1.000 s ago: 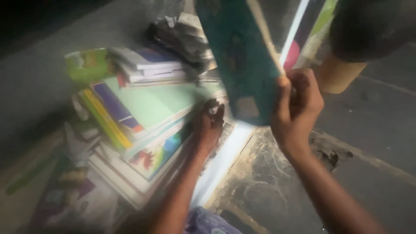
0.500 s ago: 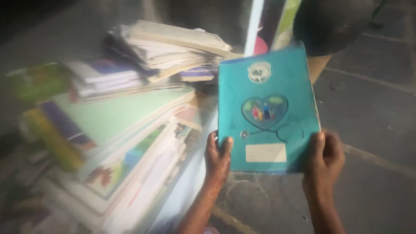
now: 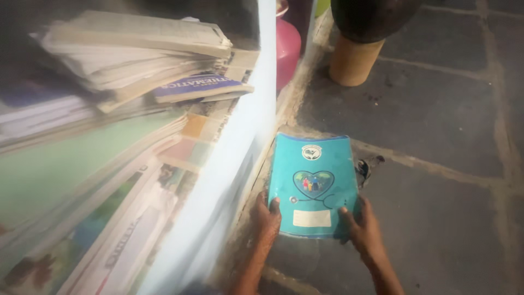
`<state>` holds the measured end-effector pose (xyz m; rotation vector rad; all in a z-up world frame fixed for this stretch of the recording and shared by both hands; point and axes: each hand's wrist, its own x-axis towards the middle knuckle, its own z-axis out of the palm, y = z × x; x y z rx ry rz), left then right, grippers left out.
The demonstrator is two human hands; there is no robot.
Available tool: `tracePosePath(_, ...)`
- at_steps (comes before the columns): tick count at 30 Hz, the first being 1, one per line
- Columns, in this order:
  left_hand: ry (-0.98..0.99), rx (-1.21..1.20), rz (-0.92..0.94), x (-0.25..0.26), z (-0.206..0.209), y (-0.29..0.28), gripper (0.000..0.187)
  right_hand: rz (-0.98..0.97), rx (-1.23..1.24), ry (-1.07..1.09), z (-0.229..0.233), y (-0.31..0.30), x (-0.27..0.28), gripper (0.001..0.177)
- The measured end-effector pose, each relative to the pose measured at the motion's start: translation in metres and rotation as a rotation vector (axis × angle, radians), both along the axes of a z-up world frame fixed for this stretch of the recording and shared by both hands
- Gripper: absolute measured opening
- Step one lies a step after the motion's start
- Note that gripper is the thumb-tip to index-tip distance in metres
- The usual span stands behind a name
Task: The person repeatedly picks up books and papers from a large pile on the floor and places them into a separate stack. The person handles items one at a time, moving them from the source pile to the growing stack.
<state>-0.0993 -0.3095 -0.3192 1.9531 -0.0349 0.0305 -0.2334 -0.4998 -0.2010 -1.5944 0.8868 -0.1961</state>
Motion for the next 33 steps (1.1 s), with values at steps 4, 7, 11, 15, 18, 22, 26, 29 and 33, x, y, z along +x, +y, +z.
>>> tracePosePath(4,0.018,0.060,-0.014,0.007,-0.025,0.000,0.052,-0.018,-0.128,0.048,-0.031,-0.004,0.019,0.059)
tracePosePath(7,0.041,-0.033,-0.016,0.013,-0.034,-0.003,0.051,-0.057,-0.129,0.033,-0.049,-0.003,0.038,0.057)
tracePosePath(11,0.091,-0.084,-0.020,0.017,-0.069,-0.002,0.048,-0.082,-0.141,0.047,-0.074,-0.009,0.064,0.054)
tracePosePath(15,0.108,-0.184,-0.026,0.023,-0.121,0.001,0.047,-0.055,-0.167,0.104,-0.108,-0.012,0.077,0.054)
tracePosePath(18,-0.030,-0.010,-0.113,0.027,-0.132,0.008,0.049,-0.047,-0.139,0.124,-0.129,-0.011,0.076,0.055)
tracePosePath(22,0.318,-0.076,-0.113,0.026,-0.121,0.007,0.050,-0.078,-0.172,0.162,-0.147,-0.010,0.083,0.056)
tracePosePath(26,0.244,-0.363,-0.161,0.020,-0.123,0.006,0.052,-0.073,-0.177,0.193,-0.163,-0.012,0.090,0.057)
tracePosePath(29,0.371,-0.353,-0.126,0.011,-0.125,0.009,0.061,-0.040,-0.311,0.138,-0.184,-0.013,0.094,0.054)
tracePosePath(33,0.456,-0.266,-0.198,-0.001,-0.148,0.018,0.087,-0.021,-0.215,0.284,-0.198,-0.011,0.093,0.054)
